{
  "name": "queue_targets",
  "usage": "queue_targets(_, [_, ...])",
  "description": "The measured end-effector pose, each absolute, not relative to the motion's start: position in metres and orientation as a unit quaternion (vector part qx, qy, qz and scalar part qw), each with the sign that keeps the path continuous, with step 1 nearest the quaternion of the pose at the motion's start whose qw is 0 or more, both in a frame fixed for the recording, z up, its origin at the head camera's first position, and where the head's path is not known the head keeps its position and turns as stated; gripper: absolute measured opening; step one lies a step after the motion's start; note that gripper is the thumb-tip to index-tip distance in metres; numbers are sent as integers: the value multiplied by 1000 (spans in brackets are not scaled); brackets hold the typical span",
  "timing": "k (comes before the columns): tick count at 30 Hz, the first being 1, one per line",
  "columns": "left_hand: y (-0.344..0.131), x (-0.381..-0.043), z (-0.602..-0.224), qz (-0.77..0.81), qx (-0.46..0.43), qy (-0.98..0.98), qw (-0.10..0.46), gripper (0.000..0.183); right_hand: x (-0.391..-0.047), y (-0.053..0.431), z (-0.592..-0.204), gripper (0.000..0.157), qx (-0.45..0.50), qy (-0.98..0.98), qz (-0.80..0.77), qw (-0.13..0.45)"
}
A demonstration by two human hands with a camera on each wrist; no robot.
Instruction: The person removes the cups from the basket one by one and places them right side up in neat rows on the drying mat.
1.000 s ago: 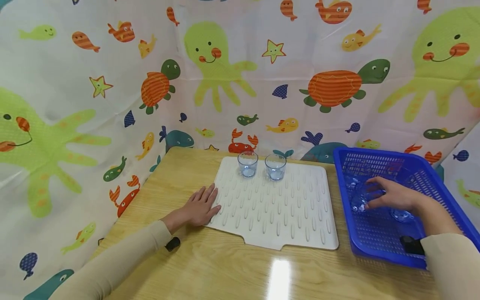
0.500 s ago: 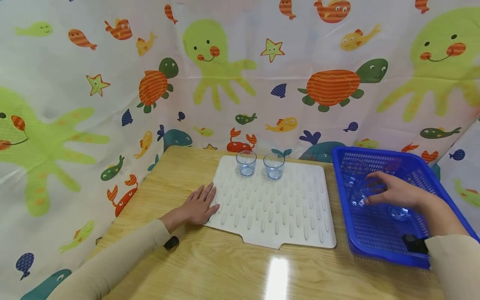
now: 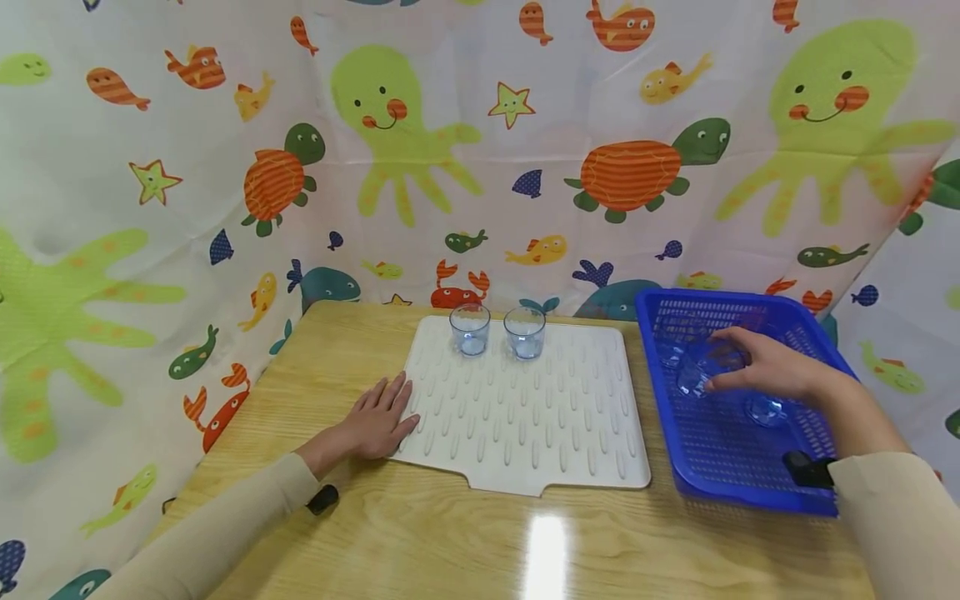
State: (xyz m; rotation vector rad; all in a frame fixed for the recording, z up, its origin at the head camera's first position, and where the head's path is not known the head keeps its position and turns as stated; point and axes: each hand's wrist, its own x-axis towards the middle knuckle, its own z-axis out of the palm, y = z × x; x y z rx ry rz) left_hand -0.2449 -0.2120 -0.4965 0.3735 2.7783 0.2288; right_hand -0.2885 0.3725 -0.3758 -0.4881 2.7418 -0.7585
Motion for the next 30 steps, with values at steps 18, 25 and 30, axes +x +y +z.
queue_targets(18, [-208,-241,-492,74,135,975,162,75,-282,371,-365,84,-155,944,-271,110])
queue_targets(25, [-211,-248,-506,83,133,974,160,77,-275,365,-355,84,-157,942,-279,100])
queue_targets(30, [-212,-250,-511,84,137,975,153,77,-270,362,-353,85,-155,940,-287,95])
